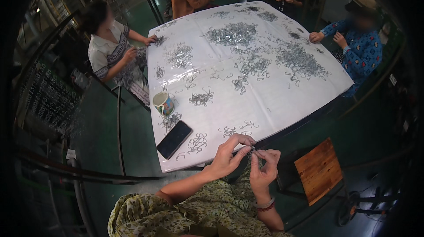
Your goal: The person picks small metal hooks and links from a large white sheet on a table and connects them into a chain. The person repeatedly lifts the chain to hang it on an overhead rack, then returns to the table to continue linking more hooks. Other people at the table perform similar linking actions.
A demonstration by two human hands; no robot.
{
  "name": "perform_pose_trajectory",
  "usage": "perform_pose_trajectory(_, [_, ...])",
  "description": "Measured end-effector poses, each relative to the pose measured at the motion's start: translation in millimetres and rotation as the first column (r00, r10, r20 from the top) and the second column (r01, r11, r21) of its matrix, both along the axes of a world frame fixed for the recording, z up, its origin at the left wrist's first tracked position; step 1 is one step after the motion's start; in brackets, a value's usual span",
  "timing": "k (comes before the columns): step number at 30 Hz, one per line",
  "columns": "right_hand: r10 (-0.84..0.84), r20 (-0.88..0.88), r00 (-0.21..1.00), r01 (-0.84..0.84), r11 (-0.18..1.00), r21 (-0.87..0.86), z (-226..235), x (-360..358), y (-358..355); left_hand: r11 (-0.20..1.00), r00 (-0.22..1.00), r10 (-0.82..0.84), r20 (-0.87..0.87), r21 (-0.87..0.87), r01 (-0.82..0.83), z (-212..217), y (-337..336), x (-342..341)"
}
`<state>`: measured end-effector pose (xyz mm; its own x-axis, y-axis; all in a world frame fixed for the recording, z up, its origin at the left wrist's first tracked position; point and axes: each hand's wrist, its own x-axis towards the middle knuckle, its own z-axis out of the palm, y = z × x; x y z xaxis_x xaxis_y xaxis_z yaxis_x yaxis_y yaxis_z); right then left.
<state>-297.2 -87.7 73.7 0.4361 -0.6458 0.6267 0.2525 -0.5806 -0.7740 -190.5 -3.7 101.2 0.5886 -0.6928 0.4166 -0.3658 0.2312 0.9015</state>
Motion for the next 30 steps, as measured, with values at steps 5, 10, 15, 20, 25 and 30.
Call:
perform_pose_trajectory(5, [-0.013,-0.044,0.999,0.013,1.0,0.008,-11,-1,3,0.998,0.99,-0.036,-0.14,-0.048,0.03,9,6,4])
perform_pose_trajectory(10, [-0.075,0.011,0.997,0.074,0.996,0.057,-22,-7,-1,0.997,0.991,-0.078,0.112,0.019,0.076,8,8,4])
perform_pose_trajectory(15, [0.034,0.034,0.999,-0.035,0.999,0.017,-11,-1,1,0.999,0.981,0.033,0.19,0.015,-0.037,-9,6,-4])
perform_pose_trajectory(20, [0.089,0.017,0.996,-0.089,0.995,0.05,-20,0,8,0.998,0.998,-0.006,-0.064,-0.057,0.002,-13,3,-4])
perform_pose_trajectory(25, [0.061,-0.023,0.998,-0.06,0.997,0.042,-18,2,-16,1.0,0.996,-0.021,-0.09,-0.025,0.019,-8,13,-4])
perform_pose_trajectory(30, [0.004,-0.301,0.954,-0.053,0.987,-0.153,-14,67,-84,0.998,0.995,-0.059,-0.077,-0.008,0.058,-9,17,-3])
